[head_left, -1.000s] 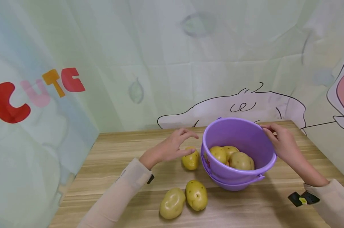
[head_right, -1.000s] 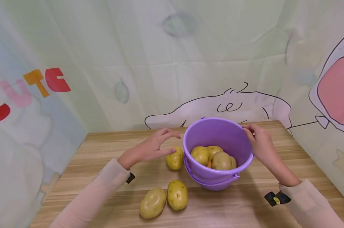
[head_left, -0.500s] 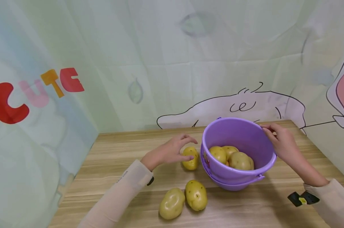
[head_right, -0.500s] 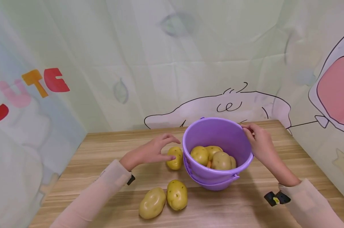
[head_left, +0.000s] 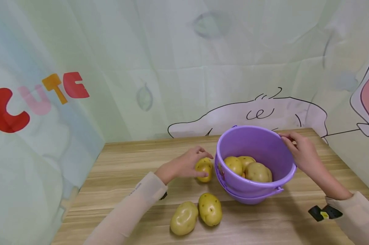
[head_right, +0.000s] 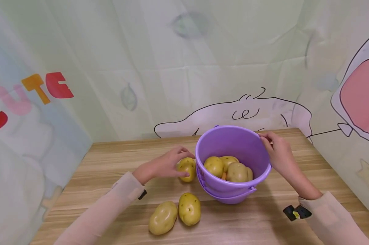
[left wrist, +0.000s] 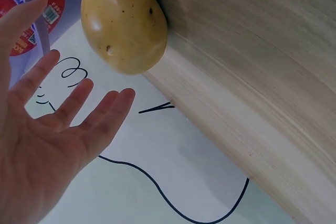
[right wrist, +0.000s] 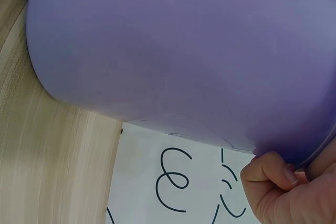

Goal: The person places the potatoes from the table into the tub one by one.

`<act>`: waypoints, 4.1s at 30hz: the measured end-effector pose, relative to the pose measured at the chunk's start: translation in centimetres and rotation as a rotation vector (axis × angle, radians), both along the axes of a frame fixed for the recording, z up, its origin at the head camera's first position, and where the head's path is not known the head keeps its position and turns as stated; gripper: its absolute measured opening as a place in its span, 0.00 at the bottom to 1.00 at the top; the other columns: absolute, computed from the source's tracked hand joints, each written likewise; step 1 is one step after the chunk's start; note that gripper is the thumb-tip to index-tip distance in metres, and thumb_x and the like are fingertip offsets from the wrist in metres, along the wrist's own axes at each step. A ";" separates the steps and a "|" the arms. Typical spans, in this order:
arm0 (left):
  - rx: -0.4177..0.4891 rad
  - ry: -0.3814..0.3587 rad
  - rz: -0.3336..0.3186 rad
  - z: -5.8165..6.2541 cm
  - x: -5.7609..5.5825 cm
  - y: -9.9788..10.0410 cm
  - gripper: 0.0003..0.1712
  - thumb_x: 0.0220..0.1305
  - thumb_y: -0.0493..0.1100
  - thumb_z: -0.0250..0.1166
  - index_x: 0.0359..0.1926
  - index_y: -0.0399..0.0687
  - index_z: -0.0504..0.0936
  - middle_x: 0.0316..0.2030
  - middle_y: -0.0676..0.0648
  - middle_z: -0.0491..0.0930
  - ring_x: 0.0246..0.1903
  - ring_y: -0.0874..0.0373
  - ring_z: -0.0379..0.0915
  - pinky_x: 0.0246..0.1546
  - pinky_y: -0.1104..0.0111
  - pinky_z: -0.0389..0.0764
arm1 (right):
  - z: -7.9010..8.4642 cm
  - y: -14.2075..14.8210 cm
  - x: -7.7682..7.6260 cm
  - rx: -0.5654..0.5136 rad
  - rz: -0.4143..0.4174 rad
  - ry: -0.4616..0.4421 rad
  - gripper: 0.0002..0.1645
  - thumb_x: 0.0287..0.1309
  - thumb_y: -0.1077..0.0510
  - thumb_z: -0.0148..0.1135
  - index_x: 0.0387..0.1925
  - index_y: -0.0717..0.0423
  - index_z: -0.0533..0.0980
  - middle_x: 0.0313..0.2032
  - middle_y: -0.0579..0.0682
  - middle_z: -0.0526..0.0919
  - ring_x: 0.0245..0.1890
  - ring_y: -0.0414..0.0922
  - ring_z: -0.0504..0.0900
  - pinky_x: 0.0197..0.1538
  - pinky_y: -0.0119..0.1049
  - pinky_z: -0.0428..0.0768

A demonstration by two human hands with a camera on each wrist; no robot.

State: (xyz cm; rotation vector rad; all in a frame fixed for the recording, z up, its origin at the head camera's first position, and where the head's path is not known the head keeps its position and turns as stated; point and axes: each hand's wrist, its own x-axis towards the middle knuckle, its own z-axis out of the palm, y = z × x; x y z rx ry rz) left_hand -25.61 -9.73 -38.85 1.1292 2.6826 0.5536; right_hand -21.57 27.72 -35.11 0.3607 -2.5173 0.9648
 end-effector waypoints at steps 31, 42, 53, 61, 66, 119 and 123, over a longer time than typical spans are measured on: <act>-0.099 -0.020 -0.009 -1.7 -0.2 0.7 0.33 0.60 0.55 0.72 0.65 0.57 0.75 0.67 0.30 0.61 0.66 0.37 0.60 0.62 0.45 0.68 | 0.1 -0.1 0.2 -0.018 0.005 -0.022 0.15 0.74 0.64 0.50 0.49 0.74 0.77 0.44 0.72 0.81 0.40 0.66 0.83 0.33 0.21 0.76; -0.110 0.009 -0.039 -2.0 -0.3 0.8 0.30 0.59 0.52 0.74 0.61 0.54 0.78 0.67 0.31 0.63 0.67 0.38 0.58 0.64 0.47 0.66 | 0.0 -0.2 0.1 -0.015 0.001 -0.021 0.15 0.74 0.65 0.50 0.49 0.74 0.77 0.42 0.71 0.81 0.40 0.64 0.82 0.34 0.18 0.73; -0.139 0.032 -0.042 -1.9 -0.2 1.2 0.30 0.57 0.52 0.75 0.61 0.55 0.79 0.66 0.32 0.64 0.67 0.38 0.59 0.64 0.48 0.66 | 0.1 -0.1 0.2 -0.015 -0.004 -0.030 0.15 0.74 0.64 0.50 0.50 0.74 0.76 0.43 0.71 0.81 0.40 0.66 0.82 0.34 0.21 0.75; -0.143 0.064 -0.061 -1.8 -0.3 1.4 0.29 0.55 0.52 0.77 0.58 0.55 0.80 0.64 0.33 0.68 0.66 0.39 0.60 0.64 0.48 0.67 | 0.0 -0.1 0.2 -0.019 0.000 -0.015 0.14 0.74 0.65 0.50 0.49 0.74 0.77 0.44 0.72 0.81 0.42 0.65 0.82 0.35 0.16 0.70; -0.144 0.061 -0.056 -1.9 -0.4 1.4 0.29 0.55 0.52 0.77 0.57 0.55 0.80 0.63 0.33 0.68 0.65 0.39 0.61 0.63 0.49 0.68 | 0.0 -0.1 0.2 -0.022 0.004 -0.019 0.15 0.74 0.65 0.50 0.50 0.74 0.77 0.45 0.72 0.81 0.41 0.65 0.82 0.35 0.17 0.71; -0.080 0.013 -0.053 0.1 0.1 -0.3 0.30 0.52 0.50 0.78 0.56 0.51 0.82 0.58 0.35 0.71 0.59 0.42 0.67 0.57 0.53 0.73 | 0.0 -0.1 0.3 -0.009 -0.007 -0.029 0.15 0.75 0.64 0.49 0.49 0.74 0.76 0.42 0.72 0.80 0.39 0.65 0.82 0.33 0.20 0.72; -0.060 0.033 -0.068 0.7 0.1 -0.5 0.29 0.51 0.49 0.78 0.55 0.50 0.82 0.56 0.37 0.73 0.59 0.43 0.67 0.56 0.54 0.74 | 0.1 -0.2 0.3 -0.009 -0.010 -0.027 0.15 0.75 0.64 0.49 0.49 0.74 0.76 0.42 0.71 0.81 0.38 0.64 0.82 0.33 0.20 0.72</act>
